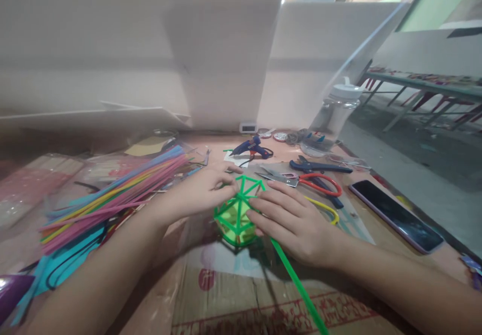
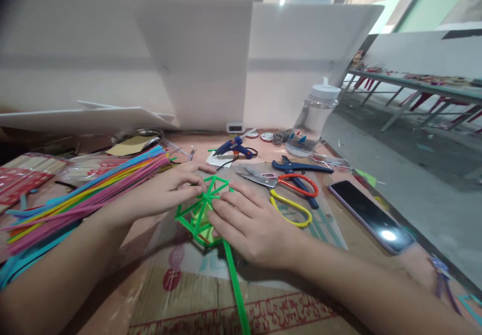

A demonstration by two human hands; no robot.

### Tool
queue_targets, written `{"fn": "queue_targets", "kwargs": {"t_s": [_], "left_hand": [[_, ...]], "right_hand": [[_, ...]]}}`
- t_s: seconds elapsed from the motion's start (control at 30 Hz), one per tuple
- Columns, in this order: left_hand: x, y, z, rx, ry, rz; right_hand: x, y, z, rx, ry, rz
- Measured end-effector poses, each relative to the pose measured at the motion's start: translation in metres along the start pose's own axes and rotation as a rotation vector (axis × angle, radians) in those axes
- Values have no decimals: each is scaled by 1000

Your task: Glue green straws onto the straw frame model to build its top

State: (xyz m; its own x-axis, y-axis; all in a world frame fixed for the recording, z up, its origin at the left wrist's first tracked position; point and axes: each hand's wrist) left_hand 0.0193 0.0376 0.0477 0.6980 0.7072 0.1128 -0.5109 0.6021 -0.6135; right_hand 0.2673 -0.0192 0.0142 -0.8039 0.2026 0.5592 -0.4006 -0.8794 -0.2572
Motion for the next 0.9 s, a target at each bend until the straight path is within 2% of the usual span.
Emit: {"fn": "queue_targets", "kwargs": {"t_s": [0.33,0.67,0.9], "left_hand": [[4,8,-4,-159,73,83],[5,6,-6,-162,90,87],[5,9,-10,-156,63,113]], "right_hand": [[-1,1,-1,4,24,-2],[-1,3,-1,-35,-6,24],[0,1,4,-16,-96,91]]}}
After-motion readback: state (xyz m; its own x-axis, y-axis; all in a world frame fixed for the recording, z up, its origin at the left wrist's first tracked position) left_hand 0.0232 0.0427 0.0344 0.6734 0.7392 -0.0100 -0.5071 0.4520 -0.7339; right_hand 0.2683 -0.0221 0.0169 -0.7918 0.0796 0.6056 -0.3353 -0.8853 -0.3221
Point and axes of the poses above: each hand's wrist, its own x-axis towards the middle knuckle, its own z-axis out of the back of the hand, y = z × x, and after that the axes turned 4 degrees about y, right-handed
